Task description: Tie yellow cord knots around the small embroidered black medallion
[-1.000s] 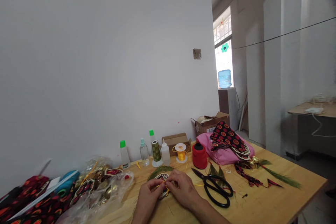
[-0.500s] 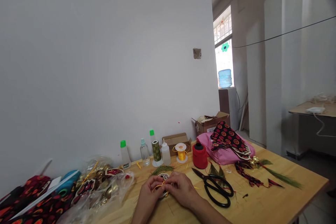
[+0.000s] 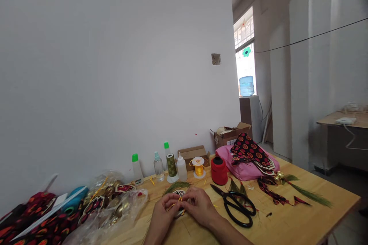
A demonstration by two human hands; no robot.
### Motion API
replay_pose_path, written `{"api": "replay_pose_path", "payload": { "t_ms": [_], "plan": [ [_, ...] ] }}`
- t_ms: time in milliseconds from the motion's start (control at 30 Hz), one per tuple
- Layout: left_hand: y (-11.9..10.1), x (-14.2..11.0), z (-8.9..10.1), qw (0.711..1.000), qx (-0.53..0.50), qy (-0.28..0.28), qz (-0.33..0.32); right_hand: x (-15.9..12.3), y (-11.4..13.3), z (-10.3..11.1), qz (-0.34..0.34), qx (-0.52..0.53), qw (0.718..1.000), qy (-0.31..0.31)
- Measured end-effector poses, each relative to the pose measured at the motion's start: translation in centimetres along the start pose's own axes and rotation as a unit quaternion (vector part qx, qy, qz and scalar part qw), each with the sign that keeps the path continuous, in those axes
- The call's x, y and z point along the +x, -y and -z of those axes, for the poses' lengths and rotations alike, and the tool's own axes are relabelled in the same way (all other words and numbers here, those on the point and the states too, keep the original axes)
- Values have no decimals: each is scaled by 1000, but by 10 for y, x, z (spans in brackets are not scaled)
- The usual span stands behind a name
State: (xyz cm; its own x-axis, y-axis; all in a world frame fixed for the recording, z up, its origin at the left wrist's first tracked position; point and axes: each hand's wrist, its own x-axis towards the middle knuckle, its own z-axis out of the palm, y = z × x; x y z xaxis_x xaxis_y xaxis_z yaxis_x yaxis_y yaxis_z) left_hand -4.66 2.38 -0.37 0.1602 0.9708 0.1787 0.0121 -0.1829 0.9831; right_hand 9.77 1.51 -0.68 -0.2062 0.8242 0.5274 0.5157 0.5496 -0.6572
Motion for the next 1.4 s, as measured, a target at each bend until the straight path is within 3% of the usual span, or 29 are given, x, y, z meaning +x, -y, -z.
{"api": "replay_pose_path", "payload": {
  "t_ms": [267,400,533,767,933,1000,1133,1233,1300,1400],
  "plan": [
    [9,3,-1,1000,-21,9,19,3,-13,-12,-31,66,996,-48],
    [13,5,1,998,-19,29,58,6,-16,-16,-72,154,984,-58],
    [15,6,2,997,-6,45,59,9,-11,-10,-139,311,939,-44],
    [14,6,-1,996,8,57,65,10,-6,2,-205,408,889,-20],
    [16,5,0,996,16,57,69,12,-5,15,-226,547,803,-68],
    [16,5,0,996,19,48,77,12,-6,25,-215,567,790,-87],
    [14,4,0,995,26,45,80,11,-6,51,-141,576,794,-132],
    [14,4,-1,995,37,51,71,11,-5,56,-115,545,819,-137],
    [15,4,-1,995,40,52,70,11,-4,47,-119,494,854,-112],
    [15,3,0,996,32,54,68,10,-6,22,-115,343,931,-50]
  ]
}}
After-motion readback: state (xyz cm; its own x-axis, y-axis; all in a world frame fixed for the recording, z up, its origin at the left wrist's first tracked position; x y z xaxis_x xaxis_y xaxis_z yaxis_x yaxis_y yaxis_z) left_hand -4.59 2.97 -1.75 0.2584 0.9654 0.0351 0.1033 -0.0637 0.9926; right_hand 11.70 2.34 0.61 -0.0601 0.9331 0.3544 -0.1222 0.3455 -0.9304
